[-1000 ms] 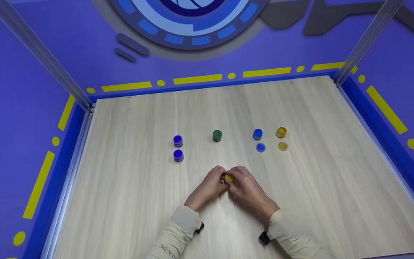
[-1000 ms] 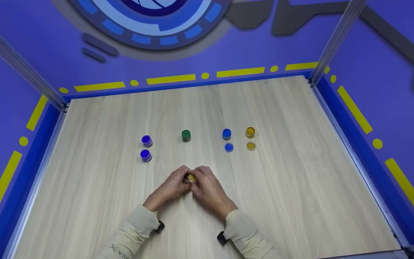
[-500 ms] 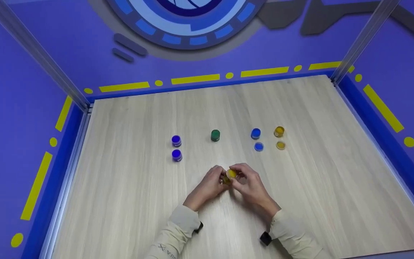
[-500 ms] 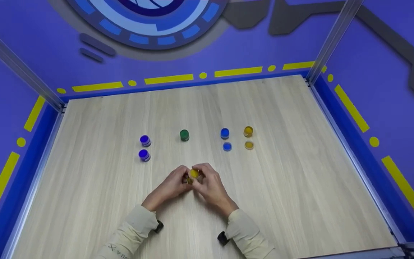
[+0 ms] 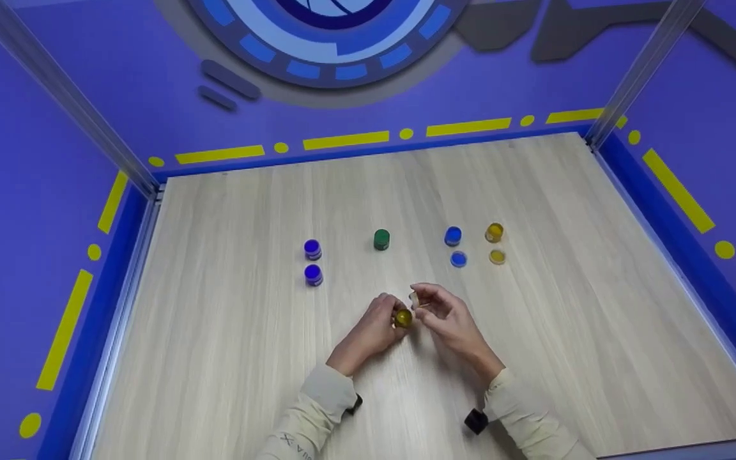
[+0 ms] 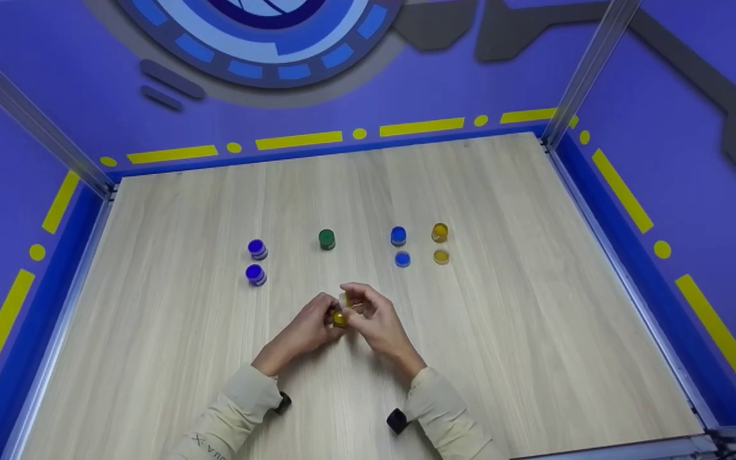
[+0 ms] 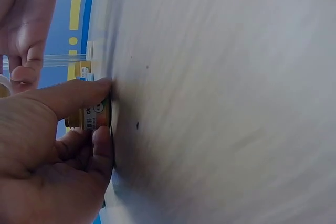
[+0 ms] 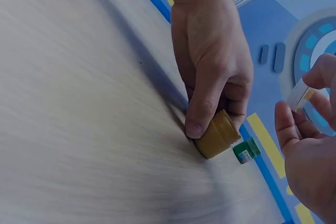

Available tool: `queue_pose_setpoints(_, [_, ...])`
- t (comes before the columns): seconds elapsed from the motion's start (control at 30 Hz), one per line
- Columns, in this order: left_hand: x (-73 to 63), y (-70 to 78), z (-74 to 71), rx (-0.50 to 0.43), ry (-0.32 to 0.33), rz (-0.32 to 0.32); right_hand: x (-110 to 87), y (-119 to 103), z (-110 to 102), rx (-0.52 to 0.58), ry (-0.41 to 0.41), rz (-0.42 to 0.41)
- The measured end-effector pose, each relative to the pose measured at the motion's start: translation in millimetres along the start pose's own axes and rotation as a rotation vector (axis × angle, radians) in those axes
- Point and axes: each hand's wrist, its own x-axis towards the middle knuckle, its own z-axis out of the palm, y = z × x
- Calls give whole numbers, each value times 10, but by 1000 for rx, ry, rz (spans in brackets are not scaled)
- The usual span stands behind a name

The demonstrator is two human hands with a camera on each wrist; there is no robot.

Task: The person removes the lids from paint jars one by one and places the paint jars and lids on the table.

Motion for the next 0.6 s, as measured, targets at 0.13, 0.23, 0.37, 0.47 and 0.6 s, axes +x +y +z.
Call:
queue_pose_setpoints(0.13, [-12,4,3,-7,10,0,7,-14,-44,34,-21,-2])
queue_pose_setpoints(0.23, [-16,9,5,-12,13,0,10,-27,-63,73,-21,11])
queue_pose_setpoints(0.37, [-22,21,3,-3,10,-4,7,-61,-71,144,-11,34])
queue_pose_setpoints(0.47, [-28,33,-3,9,9,-16,6,-76,-83,181,-10,26])
queue_pose_setpoints(0.6, [-34,46,-9,15,12,-24,0,-71,-104,202,-24,6])
